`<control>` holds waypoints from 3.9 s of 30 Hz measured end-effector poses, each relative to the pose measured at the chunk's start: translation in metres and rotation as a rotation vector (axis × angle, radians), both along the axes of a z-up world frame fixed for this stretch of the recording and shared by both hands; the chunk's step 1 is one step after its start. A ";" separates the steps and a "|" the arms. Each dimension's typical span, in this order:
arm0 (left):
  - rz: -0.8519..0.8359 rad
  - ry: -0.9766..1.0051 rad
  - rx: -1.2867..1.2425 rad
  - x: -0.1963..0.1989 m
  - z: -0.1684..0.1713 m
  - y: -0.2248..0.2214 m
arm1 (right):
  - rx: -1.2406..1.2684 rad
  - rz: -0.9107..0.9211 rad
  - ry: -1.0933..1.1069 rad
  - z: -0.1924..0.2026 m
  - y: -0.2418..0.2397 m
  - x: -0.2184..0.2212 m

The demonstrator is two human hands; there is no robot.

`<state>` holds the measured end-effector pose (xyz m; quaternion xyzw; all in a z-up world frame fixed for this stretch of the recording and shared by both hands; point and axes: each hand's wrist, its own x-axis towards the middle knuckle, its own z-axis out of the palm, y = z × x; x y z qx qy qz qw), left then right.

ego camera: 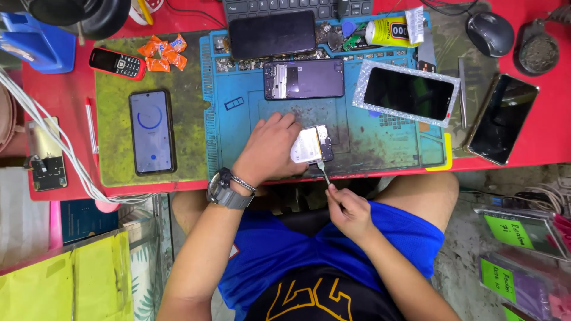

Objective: Removing a battery from a mobile phone using a prying tool and hands at a repair bench.

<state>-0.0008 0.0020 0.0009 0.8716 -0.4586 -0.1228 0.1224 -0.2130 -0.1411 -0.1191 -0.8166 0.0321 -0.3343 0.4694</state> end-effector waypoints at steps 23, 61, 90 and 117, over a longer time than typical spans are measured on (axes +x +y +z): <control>0.005 0.017 -0.019 -0.001 -0.003 0.000 | -0.084 -0.039 -0.062 -0.006 0.007 0.007; 0.607 0.346 -1.248 -0.025 -0.011 -0.008 | 0.360 0.231 -0.198 0.128 -0.044 0.086; 0.305 0.592 -1.291 -0.002 -0.015 0.014 | 0.774 0.605 -0.163 0.135 -0.032 0.118; 0.201 0.680 -1.326 0.003 -0.020 0.016 | 0.692 0.581 -0.130 0.139 -0.028 0.114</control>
